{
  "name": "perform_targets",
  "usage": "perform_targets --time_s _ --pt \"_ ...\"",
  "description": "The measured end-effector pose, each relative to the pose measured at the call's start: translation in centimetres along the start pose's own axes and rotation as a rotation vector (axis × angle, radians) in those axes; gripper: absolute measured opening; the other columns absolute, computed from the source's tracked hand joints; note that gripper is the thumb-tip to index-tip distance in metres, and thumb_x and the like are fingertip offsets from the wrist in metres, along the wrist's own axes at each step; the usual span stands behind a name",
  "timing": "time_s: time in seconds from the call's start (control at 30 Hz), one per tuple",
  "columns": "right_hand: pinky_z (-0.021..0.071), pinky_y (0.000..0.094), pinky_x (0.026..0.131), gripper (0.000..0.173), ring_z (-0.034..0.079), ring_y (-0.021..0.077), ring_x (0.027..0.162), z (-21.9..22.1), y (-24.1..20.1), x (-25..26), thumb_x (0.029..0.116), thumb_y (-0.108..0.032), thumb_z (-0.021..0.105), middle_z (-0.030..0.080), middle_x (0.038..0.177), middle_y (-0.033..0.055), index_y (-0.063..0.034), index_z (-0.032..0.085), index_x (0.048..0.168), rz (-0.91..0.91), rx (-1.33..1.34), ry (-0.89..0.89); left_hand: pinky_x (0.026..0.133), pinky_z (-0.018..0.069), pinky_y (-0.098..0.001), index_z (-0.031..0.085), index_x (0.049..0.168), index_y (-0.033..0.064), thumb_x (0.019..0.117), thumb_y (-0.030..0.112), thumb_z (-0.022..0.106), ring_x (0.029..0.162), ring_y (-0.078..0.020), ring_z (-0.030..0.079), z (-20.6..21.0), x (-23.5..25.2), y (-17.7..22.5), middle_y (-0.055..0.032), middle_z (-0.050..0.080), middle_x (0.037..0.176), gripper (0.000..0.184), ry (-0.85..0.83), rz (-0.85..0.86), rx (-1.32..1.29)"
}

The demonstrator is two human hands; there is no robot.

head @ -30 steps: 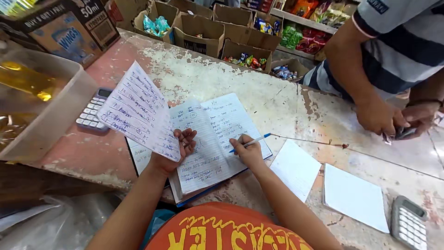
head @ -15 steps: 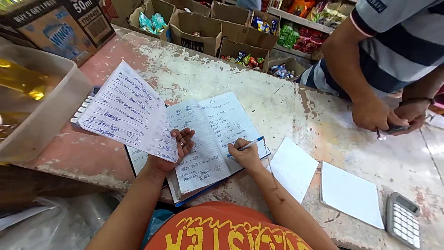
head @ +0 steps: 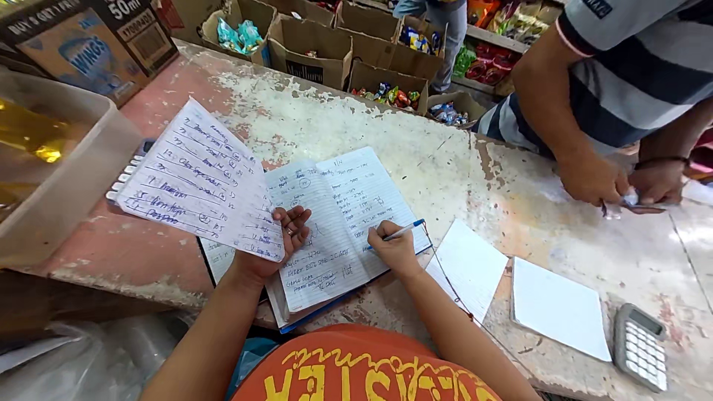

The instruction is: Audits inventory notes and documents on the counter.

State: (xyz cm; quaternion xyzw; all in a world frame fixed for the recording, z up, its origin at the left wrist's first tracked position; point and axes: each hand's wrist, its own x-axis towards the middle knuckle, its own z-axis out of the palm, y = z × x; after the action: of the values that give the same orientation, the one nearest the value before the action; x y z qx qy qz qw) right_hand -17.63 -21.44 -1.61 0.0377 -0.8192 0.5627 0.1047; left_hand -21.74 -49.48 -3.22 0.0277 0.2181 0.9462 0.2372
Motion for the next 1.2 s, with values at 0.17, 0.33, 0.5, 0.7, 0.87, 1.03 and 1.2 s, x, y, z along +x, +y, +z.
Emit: perform_targets --time_s 0.17,0.33,0.5,0.7,0.87,1.03,1.2 --pt "0.0341 0.0159 0.046 0.034 0.04 -0.0023 0.047 0.0 0.0 0.1 0.0879 -0.002 0.065 0.044 0.052 -0.0074 -0.0101 0.049 0.059 0.003 -0.004 -0.002 0.104 0.0527 -0.0436 0.073 0.093 0.0162 0.1041 0.05 0.047 0.125 -0.0295 0.064 0.0 0.1 0.0 -0.0139 0.07 0.124 0.044 0.018 -0.008 -0.01" --pt "0.0327 0.0159 0.046 0.036 0.039 -0.0021 0.047 0.0 -0.1 0.1 0.0888 -0.002 0.064 0.042 0.052 -0.0077 -0.0111 0.047 0.059 0.007 0.004 0.007 0.105 0.0521 -0.0446 0.073 0.094 0.0145 0.1047 0.048 0.047 0.126 -0.0305 0.063 -0.1 0.0 -0.1 -0.015 0.07 0.125 0.044 0.002 -0.01 -0.043" --pt "0.0328 0.015 0.047 0.034 0.039 -0.0028 0.047 0.1 0.0 0.0 0.0887 -0.001 0.063 0.042 0.052 -0.008 -0.0108 0.047 0.059 -0.013 0.01 0.028 0.105 0.052 -0.0435 0.073 0.092 0.0151 0.1049 0.047 0.047 0.126 -0.0297 0.063 -0.1 0.0 -0.1 -0.0145 0.07 0.125 0.043 0.001 -0.012 -0.028" --pt "0.0346 0.0174 0.047 0.035 0.04 -0.0008 0.047 0.2 0.0 0.0 0.091 -0.005 0.065 0.043 0.052 -0.0067 -0.0103 0.048 0.06 0.0 -0.039 0.054 0.105 0.0518 -0.0446 0.073 0.093 0.0144 0.105 0.046 0.048 0.127 -0.0308 0.062 -0.1 0.0 -0.1 -0.0152 0.069 0.126 0.042 0.0 -0.005 -0.041" --pt "0.0445 0.0168 0.048 0.032 0.05 -0.0012 0.048 -1.1 -0.4 0.5 0.0896 -0.001 0.071 0.054 0.053 -0.0059 -0.0084 0.054 0.063 0.111 0.043 -0.003 0.105 0.0518 -0.0449 0.073 0.093 0.0139 0.106 0.042 0.047 0.126 -0.0309 0.062 0.0 0.0 -0.1 -0.0153 0.069 0.126 0.04 -0.003 -0.001 -0.031" --pt "0.0348 0.0163 0.046 0.035 0.041 -0.0025 0.046 -1.0 0.2 0.3 0.086 -0.003 0.067 0.045 0.051 -0.0075 -0.0106 0.049 0.058 -0.01 -0.01 -0.009 0.104 0.0527 -0.0431 0.074 0.093 0.0162 0.1054 0.045 0.047 0.126 -0.029 0.063 0.1 0.1 -0.1 -0.0136 0.07 0.125 0.041 -0.007 -0.002 0.019" --pt "0.0342 0.0154 0.046 0.035 0.04 -0.0025 0.047 -0.9 0.2 0.2 0.0866 -0.001 0.067 0.044 0.052 -0.0075 -0.0104 0.048 0.058 -0.009 -0.015 0.027 0.105 0.0524 -0.0434 0.074 0.094 0.0153 0.105 0.044 0.048 0.126 -0.0296 0.063 -0.1 0.1 0.0 -0.0141 0.07 0.126 0.04 -0.026 -0.01 0.001"
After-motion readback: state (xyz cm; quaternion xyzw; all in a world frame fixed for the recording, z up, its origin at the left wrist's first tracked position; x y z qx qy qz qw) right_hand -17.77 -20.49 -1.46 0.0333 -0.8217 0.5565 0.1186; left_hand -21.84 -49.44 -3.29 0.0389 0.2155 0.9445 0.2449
